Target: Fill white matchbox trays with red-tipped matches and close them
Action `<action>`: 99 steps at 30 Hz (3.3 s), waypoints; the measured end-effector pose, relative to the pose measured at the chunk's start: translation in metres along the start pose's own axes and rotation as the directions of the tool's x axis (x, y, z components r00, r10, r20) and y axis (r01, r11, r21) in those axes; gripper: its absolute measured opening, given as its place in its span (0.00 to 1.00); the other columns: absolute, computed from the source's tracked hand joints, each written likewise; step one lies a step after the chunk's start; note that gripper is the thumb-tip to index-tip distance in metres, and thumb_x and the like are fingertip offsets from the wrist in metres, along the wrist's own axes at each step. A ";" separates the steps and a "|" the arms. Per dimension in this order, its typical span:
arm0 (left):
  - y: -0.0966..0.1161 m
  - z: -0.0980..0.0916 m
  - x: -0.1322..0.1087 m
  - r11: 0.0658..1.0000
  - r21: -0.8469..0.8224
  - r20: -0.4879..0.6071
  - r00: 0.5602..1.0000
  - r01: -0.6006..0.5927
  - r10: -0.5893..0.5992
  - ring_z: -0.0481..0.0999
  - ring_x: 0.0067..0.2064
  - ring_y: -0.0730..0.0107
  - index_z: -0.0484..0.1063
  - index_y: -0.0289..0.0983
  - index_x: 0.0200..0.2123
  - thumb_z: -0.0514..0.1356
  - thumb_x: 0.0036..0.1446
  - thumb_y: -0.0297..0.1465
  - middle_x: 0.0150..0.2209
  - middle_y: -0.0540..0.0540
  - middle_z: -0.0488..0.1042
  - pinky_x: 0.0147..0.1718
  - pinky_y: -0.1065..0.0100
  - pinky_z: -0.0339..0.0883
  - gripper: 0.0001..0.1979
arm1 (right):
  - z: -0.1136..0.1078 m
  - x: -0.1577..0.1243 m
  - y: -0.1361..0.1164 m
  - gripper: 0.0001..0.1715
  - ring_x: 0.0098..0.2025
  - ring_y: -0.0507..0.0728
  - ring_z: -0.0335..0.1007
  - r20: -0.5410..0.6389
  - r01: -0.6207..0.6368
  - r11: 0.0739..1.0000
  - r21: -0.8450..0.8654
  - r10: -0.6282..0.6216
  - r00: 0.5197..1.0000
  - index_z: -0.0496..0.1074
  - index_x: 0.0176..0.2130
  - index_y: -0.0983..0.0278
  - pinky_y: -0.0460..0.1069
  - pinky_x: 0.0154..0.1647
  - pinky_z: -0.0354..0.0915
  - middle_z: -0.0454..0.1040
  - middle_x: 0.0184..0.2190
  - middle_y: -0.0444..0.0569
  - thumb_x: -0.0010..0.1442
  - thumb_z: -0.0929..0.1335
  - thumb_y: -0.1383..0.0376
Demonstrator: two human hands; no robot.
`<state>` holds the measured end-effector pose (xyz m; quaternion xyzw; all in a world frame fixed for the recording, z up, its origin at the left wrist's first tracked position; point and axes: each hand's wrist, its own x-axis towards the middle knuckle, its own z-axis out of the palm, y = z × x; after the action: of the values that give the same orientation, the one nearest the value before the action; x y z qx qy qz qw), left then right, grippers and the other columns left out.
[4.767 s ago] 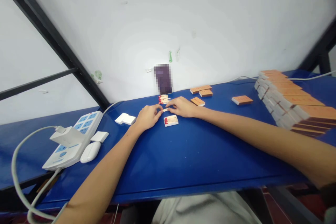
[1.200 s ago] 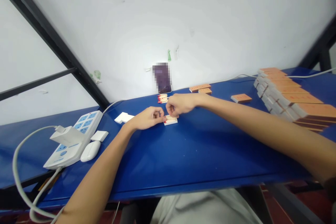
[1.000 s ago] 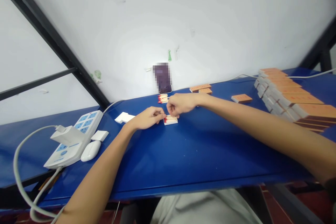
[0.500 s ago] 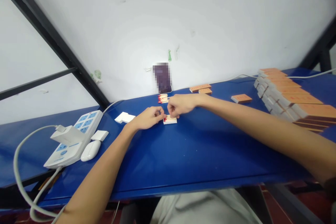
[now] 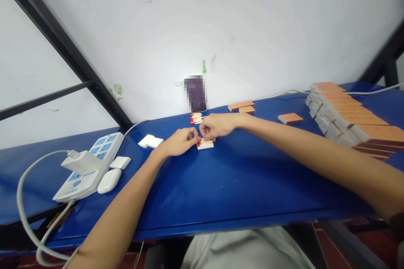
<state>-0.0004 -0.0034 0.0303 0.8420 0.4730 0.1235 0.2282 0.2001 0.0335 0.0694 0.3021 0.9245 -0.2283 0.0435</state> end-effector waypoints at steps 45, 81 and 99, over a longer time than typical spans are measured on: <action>0.000 0.003 0.000 0.999 -0.048 -0.022 1.000 -0.019 0.017 0.70 0.26 0.72 0.72 0.38 0.40 0.65 0.52 0.45 0.26 0.52 0.72 0.26 0.71 0.58 0.19 | -0.017 -0.022 0.010 0.24 0.33 0.56 0.68 0.077 -0.224 0.946 -0.234 0.248 0.966 0.73 0.43 0.63 0.48 0.30 0.55 0.75 0.36 0.47 0.46 0.72 0.57; -0.009 0.005 0.004 0.980 -0.199 -0.039 0.999 0.017 -0.025 0.71 0.27 0.71 0.71 0.35 0.48 0.55 0.60 0.37 0.26 0.49 0.75 0.27 0.72 0.61 0.17 | -0.012 -0.015 0.004 0.21 0.31 0.55 0.68 0.071 -0.159 0.967 -0.200 0.177 0.982 0.77 0.41 0.64 0.49 0.31 0.55 0.76 0.33 0.47 0.46 0.73 0.59; -0.008 0.011 0.005 0.951 -0.309 -0.044 0.999 -0.030 0.018 0.73 0.29 0.71 0.69 0.36 0.47 0.53 0.55 0.29 0.28 0.49 0.76 0.29 0.71 0.63 0.16 | -0.002 -0.009 -0.006 0.14 0.27 0.52 0.61 0.024 -0.018 0.969 -0.245 0.025 0.999 0.75 0.35 0.67 0.48 0.28 0.51 0.70 0.25 0.45 0.51 0.71 0.59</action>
<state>0.0006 0.0017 0.0170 0.7988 0.4421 0.2162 0.3460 0.2045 0.0252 0.0756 0.3013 0.9417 -0.1160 0.0951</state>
